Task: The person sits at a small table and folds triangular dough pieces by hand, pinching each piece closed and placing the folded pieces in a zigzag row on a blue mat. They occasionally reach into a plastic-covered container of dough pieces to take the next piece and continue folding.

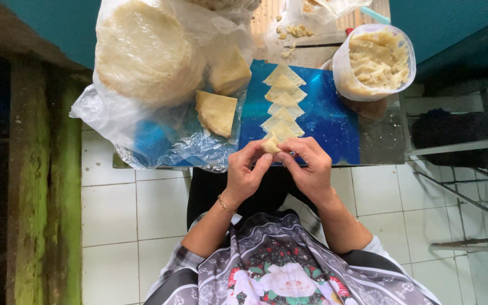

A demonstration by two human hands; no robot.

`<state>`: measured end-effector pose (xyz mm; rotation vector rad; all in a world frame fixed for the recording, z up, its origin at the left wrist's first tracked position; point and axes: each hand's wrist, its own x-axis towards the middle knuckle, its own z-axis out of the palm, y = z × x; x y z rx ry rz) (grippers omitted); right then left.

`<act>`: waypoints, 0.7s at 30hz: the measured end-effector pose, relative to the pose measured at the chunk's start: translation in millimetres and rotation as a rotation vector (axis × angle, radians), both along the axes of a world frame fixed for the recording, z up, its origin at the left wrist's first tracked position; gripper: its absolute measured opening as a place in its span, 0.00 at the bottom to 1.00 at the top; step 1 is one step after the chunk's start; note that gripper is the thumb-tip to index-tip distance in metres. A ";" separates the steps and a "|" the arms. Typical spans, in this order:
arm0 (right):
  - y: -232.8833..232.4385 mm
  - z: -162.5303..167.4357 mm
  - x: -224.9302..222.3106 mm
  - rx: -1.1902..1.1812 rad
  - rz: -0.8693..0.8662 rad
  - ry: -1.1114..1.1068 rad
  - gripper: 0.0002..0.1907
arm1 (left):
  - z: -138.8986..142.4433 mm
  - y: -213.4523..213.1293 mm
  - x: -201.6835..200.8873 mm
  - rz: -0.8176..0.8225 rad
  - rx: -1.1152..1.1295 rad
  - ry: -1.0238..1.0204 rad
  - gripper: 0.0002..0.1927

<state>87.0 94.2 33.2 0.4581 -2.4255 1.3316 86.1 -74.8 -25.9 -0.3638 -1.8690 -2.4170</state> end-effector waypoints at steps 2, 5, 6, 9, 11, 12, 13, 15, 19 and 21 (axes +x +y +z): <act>1.5 -2.7 -0.8 -0.013 -0.020 0.003 0.06 | 1.6 0.8 -0.4 0.022 -0.033 0.012 0.12; 6.6 -7.4 -3.3 -0.178 0.063 -0.119 0.06 | 4.8 1.8 -1.6 0.049 -0.056 0.026 0.12; 8.3 -8.6 -3.9 -0.203 0.079 -0.138 0.06 | 5.9 2.7 -2.0 0.058 -0.060 0.024 0.12; 10.9 -10.7 -4.2 -0.259 0.112 -0.185 0.06 | 8.7 6.5 -3.0 0.124 -0.126 0.045 0.11; 10.7 -11.1 -3.6 -0.273 0.111 -0.201 0.06 | 10.2 7.0 -2.9 0.135 -0.138 0.046 0.11; 10.1 -11.3 -3.4 -0.231 0.084 -0.172 0.05 | 10.9 6.8 -2.8 0.121 -0.119 0.036 0.11; 9.5 -11.6 -3.2 -0.188 0.057 -0.142 0.05 | 11.5 6.7 -2.7 0.106 -0.100 0.026 0.11; 8.7 -13.6 -2.6 -0.153 0.020 -0.117 0.04 | 12.0 7.1 -2.2 0.111 -0.128 0.082 0.12; 11.7 -24.3 -2.3 -0.194 0.026 -0.126 0.04 | 9.0 12.1 -2.4 0.207 -0.191 0.059 0.08; 16.9 -33.0 -2.2 -0.347 0.018 -0.268 0.04 | 5.3 13.0 -2.0 0.195 -0.137 0.049 0.08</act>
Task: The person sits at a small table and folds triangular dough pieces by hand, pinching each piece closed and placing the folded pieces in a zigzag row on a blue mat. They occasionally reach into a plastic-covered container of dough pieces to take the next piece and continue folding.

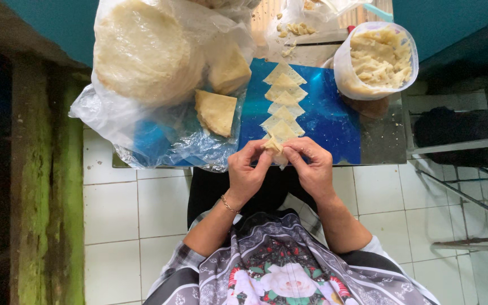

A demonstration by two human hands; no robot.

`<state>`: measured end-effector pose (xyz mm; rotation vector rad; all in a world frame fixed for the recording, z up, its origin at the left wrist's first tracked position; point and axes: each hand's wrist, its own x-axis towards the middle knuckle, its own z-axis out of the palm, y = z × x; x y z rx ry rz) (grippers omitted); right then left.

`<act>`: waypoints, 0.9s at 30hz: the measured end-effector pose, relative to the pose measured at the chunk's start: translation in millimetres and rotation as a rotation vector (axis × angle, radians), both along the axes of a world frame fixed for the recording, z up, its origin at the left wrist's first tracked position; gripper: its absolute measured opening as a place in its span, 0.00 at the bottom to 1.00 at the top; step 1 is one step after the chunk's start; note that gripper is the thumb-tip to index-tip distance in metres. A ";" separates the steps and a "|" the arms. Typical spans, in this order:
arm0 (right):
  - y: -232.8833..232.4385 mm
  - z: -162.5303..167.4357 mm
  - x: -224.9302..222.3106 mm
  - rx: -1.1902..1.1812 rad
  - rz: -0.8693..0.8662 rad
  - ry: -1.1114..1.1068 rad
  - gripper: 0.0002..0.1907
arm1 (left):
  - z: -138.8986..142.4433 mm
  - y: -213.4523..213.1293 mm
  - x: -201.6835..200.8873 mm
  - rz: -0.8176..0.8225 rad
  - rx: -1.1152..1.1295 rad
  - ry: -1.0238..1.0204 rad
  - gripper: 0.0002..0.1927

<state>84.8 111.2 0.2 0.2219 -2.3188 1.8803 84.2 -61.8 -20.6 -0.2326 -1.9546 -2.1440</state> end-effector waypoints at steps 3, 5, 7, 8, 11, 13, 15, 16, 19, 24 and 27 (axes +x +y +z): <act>13.6 -12.7 -1.9 -0.451 -0.021 -0.323 0.05 | -6.2 -1.1 3.4 -0.016 0.053 -0.044 0.07; 25.5 -17.4 -8.2 -0.803 -0.001 -0.391 0.05 | -9.0 -5.8 9.4 -0.027 0.123 -0.088 0.06; 39.4 -15.3 -12.4 -0.873 -0.096 -0.371 0.05 | -10.3 -13.5 18.0 -0.048 0.240 -0.136 0.07; 44.4 -12.4 -13.8 -0.908 -0.144 -0.360 0.05 | -10.4 -18.4 22.5 -0.038 0.240 -0.143 0.07; 44.1 0.7 -12.4 -0.477 -0.244 -0.088 0.05 | -9.4 -34.4 34.8 -0.010 0.252 -0.152 0.08; 32.0 11.4 -5.9 0.062 -0.220 0.195 0.04 | -9.0 -42.0 37.6 0.004 0.282 -0.132 0.07; 13.6 21.0 -0.2 0.451 -0.138 0.370 0.04 | -9.4 -46.5 35.4 0.027 0.262 -0.133 0.07; 4.5 25.3 1.9 0.571 -0.075 0.404 0.04 | -9.7 -47.6 34.7 0.036 0.252 -0.133 0.07; -16.6 34.3 6.1 0.832 -0.052 0.469 0.08 | -11.8 -47.2 33.9 0.035 0.296 -0.157 0.08; -18.8 38.6 8.5 0.820 -0.054 0.450 0.09 | -15.4 -45.1 36.1 -0.006 0.307 -0.191 0.07; -15.5 34.4 8.6 0.718 -0.079 0.404 0.09 | -14.1 -41.1 37.7 -0.042 0.311 -0.206 0.07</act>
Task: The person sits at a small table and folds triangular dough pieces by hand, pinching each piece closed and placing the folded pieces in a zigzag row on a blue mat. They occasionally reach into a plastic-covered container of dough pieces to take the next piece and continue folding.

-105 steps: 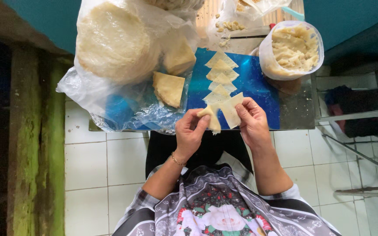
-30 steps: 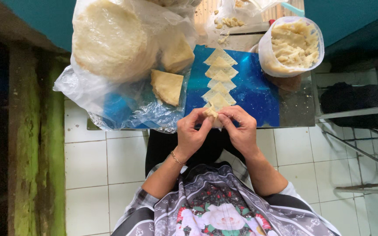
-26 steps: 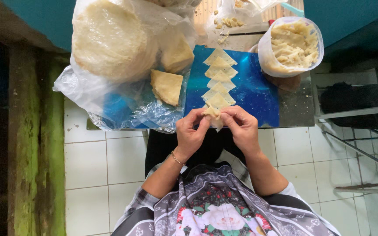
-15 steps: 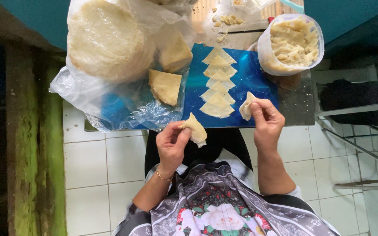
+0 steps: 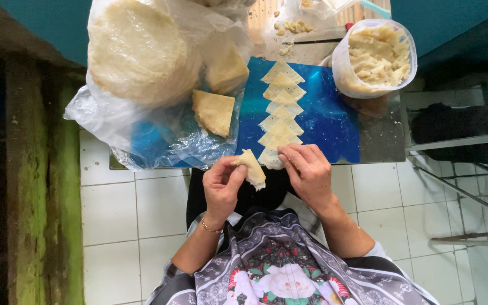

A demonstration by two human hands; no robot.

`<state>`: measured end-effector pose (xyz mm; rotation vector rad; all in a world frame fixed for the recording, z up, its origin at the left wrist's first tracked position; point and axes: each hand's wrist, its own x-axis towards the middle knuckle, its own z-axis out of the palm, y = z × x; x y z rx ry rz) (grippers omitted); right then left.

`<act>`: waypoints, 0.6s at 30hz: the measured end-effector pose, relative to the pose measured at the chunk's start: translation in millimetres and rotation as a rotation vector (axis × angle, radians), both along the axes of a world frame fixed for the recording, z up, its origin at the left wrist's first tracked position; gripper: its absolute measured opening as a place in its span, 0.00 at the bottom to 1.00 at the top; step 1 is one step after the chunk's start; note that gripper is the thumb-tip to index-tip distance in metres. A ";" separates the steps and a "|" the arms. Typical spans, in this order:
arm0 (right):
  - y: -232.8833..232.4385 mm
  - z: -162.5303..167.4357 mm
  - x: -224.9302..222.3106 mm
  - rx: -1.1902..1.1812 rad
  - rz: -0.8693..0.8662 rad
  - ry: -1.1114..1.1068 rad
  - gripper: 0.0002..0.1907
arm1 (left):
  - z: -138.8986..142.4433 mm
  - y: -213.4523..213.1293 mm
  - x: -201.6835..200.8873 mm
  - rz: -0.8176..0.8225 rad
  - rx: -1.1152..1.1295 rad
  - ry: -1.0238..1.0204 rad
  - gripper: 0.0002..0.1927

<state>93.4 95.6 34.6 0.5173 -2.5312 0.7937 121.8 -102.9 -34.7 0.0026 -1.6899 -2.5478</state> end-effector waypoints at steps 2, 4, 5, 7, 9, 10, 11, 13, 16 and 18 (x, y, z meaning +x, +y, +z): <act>1.7 -3.4 0.7 -0.103 -0.021 -0.030 0.08 | 2.1 2.5 2.1 -0.066 0.016 0.039 0.06; 4.0 -6.0 2.3 -0.209 -0.050 -0.054 0.07 | 3.7 5.6 4.8 -0.174 0.046 0.116 0.06; 5.6 -7.0 3.8 -0.240 -0.054 -0.049 0.07 | 3.8 7.5 5.5 -0.197 0.081 0.103 0.06; 9.3 -9.1 6.6 -0.304 -0.062 -0.034 0.07 | 3.0 11.2 6.3 -0.245 0.151 0.080 0.08; 16.1 -10.4 8.2 -0.710 0.126 -0.403 0.14 | 1.6 15.9 3.8 -0.264 0.272 -0.030 0.08; 18.8 -11.3 8.9 -0.909 0.222 -0.591 0.18 | 1.4 18.0 3.4 -0.274 0.331 -0.086 0.08; 21.0 -12.6 9.5 -0.947 0.258 -0.687 0.18 | 1.7 20.1 4.1 -0.284 0.375 -0.097 0.08; 22.7 -14.8 8.2 -1.019 0.334 -0.878 0.19 | 5.1 21.7 5.4 -0.305 0.463 -0.116 0.07; 17.1 -14.2 -1.0 -1.078 0.336 -0.893 0.10 | 17.6 6.8 6.2 -0.294 0.228 0.020 0.08; 9.5 -7.9 -14.3 -0.997 0.340 -0.862 0.10 | 30.8 -12.1 1.1 -0.151 -0.125 0.068 0.08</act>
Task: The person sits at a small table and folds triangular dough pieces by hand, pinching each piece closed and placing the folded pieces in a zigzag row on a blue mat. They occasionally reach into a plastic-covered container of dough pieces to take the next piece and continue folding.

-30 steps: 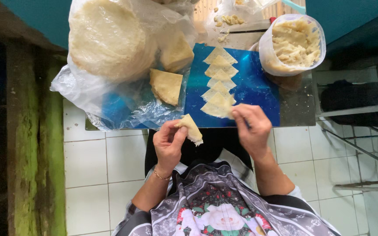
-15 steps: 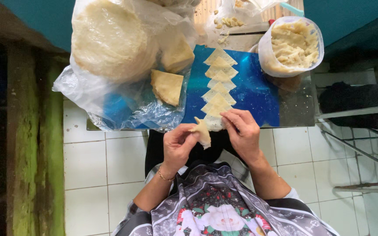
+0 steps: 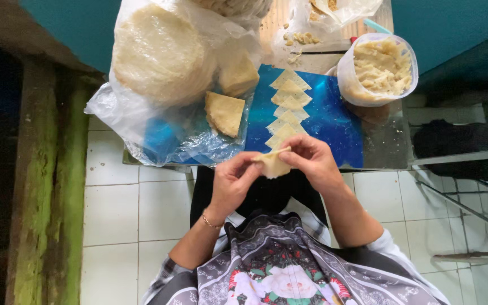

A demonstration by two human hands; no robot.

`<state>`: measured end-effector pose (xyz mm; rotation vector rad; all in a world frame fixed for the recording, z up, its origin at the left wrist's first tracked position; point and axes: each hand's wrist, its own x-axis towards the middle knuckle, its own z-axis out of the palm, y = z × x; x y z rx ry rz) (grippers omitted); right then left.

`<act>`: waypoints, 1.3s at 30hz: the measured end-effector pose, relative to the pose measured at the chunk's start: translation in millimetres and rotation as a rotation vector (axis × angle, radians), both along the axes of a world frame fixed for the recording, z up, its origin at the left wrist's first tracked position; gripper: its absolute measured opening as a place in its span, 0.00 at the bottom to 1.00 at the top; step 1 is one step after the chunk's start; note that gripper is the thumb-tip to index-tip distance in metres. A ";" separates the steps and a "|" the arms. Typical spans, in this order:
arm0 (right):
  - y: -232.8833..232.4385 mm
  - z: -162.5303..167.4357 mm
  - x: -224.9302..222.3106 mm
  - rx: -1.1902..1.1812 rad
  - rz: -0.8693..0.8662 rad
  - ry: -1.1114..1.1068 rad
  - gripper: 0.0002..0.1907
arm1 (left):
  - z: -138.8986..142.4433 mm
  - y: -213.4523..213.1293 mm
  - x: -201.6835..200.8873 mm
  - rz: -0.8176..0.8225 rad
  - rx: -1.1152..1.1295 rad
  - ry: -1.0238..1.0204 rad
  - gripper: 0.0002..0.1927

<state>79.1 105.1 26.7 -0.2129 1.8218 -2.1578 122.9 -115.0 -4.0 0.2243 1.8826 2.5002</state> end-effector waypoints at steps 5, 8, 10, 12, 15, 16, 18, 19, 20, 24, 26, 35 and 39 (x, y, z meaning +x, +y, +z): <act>-59.6 20.8 -53.7 0.225 -0.042 0.249 0.10 | 42.9 -44.7 -38.0 0.331 -0.528 0.203 0.10; -98.8 35.1 -80.6 0.446 -0.094 0.406 0.09 | 63.6 -62.3 -59.9 0.445 -0.673 0.269 0.13; -119.2 42.4 -91.2 0.555 -0.088 0.528 0.09 | 69.0 -68.2 -69.4 0.535 -0.852 0.393 0.11; -131.2 45.0 -89.3 0.777 -0.153 0.838 0.09 | 65.8 -67.5 -71.2 0.589 -1.029 0.406 0.10; -134.0 45.5 -81.7 0.943 -0.233 1.064 0.11 | 53.5 -67.4 -76.2 0.628 -1.079 0.411 0.11; -130.8 45.4 -79.3 0.974 -0.258 1.096 0.12 | 49.0 -66.9 -78.0 0.630 -1.058 0.410 0.11; -120.9 45.8 -77.4 0.987 -0.221 1.052 0.08 | 42.5 -67.4 -82.0 0.605 -0.974 0.412 0.08; -114.1 46.4 -77.1 0.993 -0.205 1.031 0.06 | 40.9 -67.0 -84.2 0.592 -0.931 0.414 0.07; -107.4 47.0 -76.4 0.970 -0.200 0.996 0.06 | 40.5 -66.4 -86.0 0.580 -0.921 0.406 0.07; -78.6 50.5 -69.8 0.929 -0.210 0.946 0.05 | 48.8 -63.1 -95.6 0.533 -0.986 0.409 0.09; -54.3 56.5 -66.7 0.971 -0.237 0.962 0.08 | 53.3 -58.2 -97.7 0.529 -1.057 0.432 0.12; 154.7 84.8 -85.0 1.729 -0.333 0.937 0.28 | 54.3 -35.7 -57.8 0.640 -0.981 0.559 0.17; 176.3 61.2 -90.6 1.668 -0.337 0.983 0.16 | 51.1 7.6 -36.6 0.495 -0.854 0.713 0.17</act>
